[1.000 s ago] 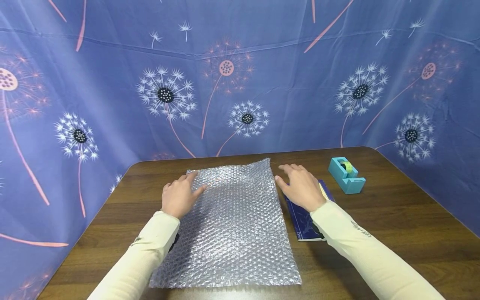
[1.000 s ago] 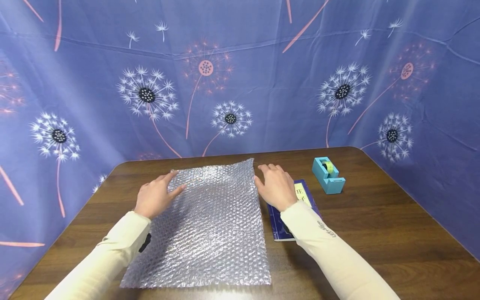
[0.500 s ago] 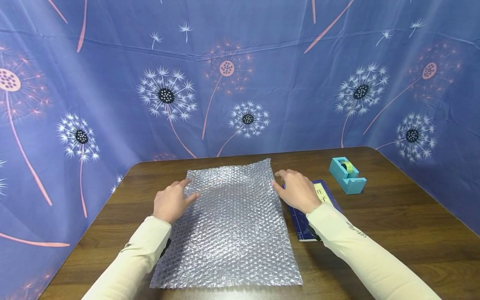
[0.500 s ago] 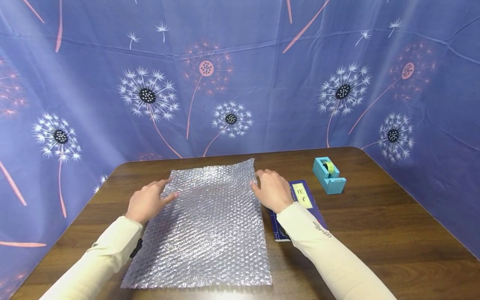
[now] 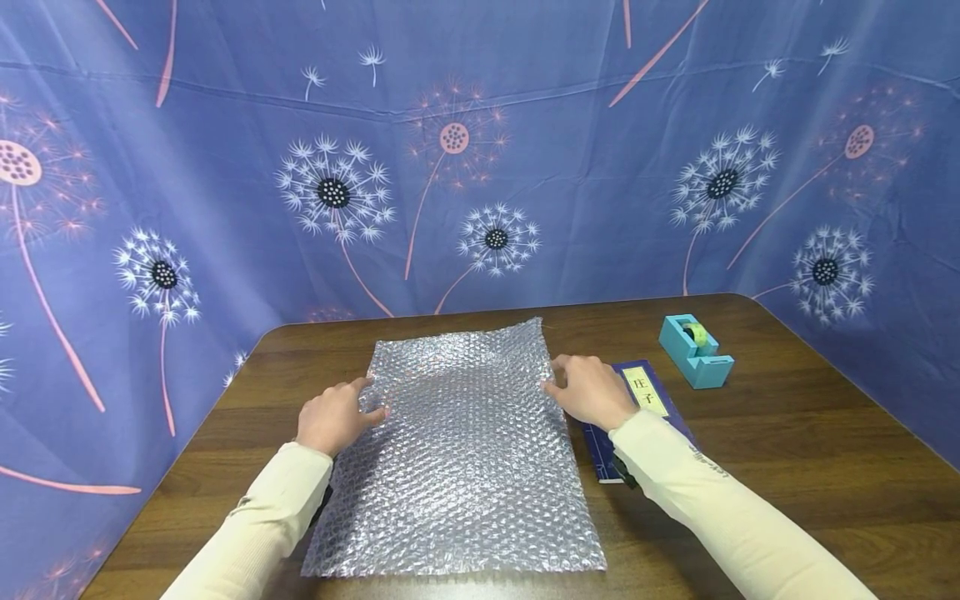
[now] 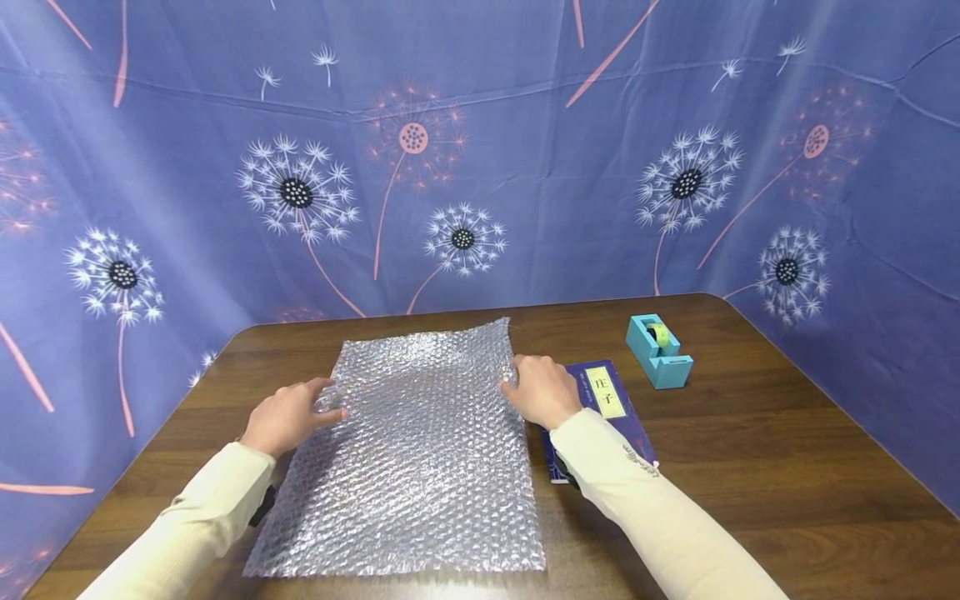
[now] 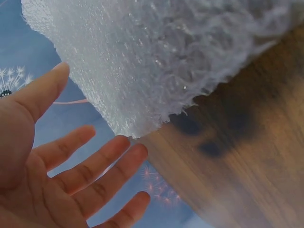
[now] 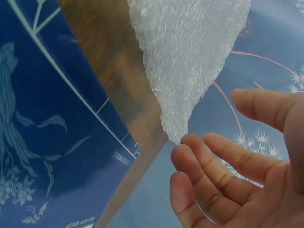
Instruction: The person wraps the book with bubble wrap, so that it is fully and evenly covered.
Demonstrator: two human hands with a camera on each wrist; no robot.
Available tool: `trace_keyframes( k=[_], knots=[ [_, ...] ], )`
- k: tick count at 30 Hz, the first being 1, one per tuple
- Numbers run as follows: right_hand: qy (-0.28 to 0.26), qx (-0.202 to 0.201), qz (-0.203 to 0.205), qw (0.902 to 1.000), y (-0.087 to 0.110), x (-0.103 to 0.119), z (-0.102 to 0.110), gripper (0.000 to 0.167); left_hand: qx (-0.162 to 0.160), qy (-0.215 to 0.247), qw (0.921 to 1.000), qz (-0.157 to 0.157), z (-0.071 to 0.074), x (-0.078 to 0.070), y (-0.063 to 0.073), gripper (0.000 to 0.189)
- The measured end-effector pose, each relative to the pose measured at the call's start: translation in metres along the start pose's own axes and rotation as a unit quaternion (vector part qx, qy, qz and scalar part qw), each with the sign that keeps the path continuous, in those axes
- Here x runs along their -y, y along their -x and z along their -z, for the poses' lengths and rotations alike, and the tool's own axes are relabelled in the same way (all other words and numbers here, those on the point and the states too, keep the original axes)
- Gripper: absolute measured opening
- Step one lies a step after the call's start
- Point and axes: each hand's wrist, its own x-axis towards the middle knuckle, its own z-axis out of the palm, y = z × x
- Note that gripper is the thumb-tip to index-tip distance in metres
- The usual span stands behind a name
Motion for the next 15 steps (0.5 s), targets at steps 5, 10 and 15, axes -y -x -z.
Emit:
trace_keyframes(
  k=[5, 10, 15],
  knots=[
    [0.015, 0.025, -0.015, 0.9995, 0.0015, 0.0023, 0.0001, 0.042, 0.023, 0.010, 0.9996, 0.008, 0.0000, 0.0004, 0.0039, 0.061],
    [0.016, 0.047, -0.017, 0.9986, 0.0044, 0.0042, -0.0010, 0.042, 0.048, 0.007, 0.9987, 0.017, 0.0002, 0.0007, 0.0050, 0.059],
    [0.028, 0.063, -0.010, 0.9976, 0.0069, 0.0051, -0.0057, 0.048, 0.067, -0.004, 0.9975, 0.020, -0.0025, 0.0016, 0.0042, 0.059]
  ],
)
